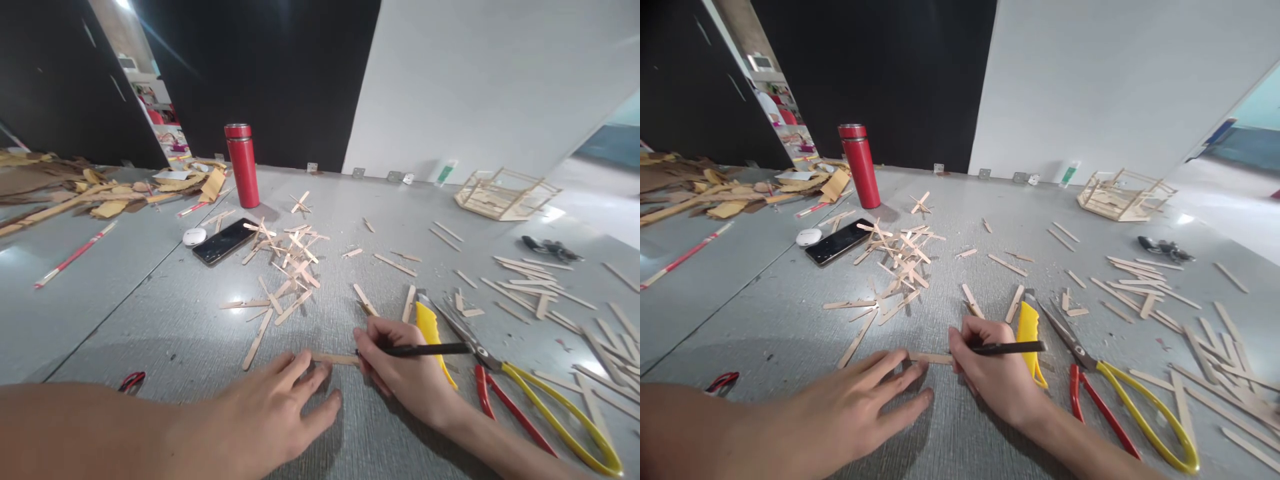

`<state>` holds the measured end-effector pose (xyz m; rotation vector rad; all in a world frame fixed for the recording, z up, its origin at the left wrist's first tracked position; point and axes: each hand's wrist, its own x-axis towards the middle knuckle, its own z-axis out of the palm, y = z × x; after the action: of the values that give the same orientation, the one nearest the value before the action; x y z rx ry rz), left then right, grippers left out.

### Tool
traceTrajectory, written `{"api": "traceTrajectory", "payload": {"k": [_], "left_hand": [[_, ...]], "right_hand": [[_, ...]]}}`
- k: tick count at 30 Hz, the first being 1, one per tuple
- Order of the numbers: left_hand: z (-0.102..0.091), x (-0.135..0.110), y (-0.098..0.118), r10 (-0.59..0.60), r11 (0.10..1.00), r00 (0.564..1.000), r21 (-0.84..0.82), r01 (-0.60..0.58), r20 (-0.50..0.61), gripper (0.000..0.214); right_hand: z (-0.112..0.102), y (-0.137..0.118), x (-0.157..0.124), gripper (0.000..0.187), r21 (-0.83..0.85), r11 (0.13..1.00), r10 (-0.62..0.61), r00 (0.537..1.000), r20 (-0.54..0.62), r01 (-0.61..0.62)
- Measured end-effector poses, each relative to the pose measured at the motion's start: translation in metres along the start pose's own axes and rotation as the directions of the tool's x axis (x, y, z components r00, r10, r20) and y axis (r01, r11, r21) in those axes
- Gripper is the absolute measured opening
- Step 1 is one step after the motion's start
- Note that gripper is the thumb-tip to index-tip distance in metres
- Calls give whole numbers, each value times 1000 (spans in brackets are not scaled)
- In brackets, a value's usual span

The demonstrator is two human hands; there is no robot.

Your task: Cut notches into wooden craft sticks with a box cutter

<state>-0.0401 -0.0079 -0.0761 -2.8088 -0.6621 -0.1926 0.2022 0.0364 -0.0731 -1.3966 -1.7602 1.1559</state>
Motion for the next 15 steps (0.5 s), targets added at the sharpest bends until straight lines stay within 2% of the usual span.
{"api": "traceTrajectory", "payload": {"k": [7, 15], "left_hand": [[-4, 2, -1, 1, 1000, 1000, -2, -1, 1, 31], [3, 0, 1, 6, 1000, 999, -11, -6, -34, 32]], "right_hand": [[-1, 7, -1, 45, -36, 999, -19, 993, 117, 24], [0, 11, 2, 44, -72, 997, -24, 993, 118, 32]]}}
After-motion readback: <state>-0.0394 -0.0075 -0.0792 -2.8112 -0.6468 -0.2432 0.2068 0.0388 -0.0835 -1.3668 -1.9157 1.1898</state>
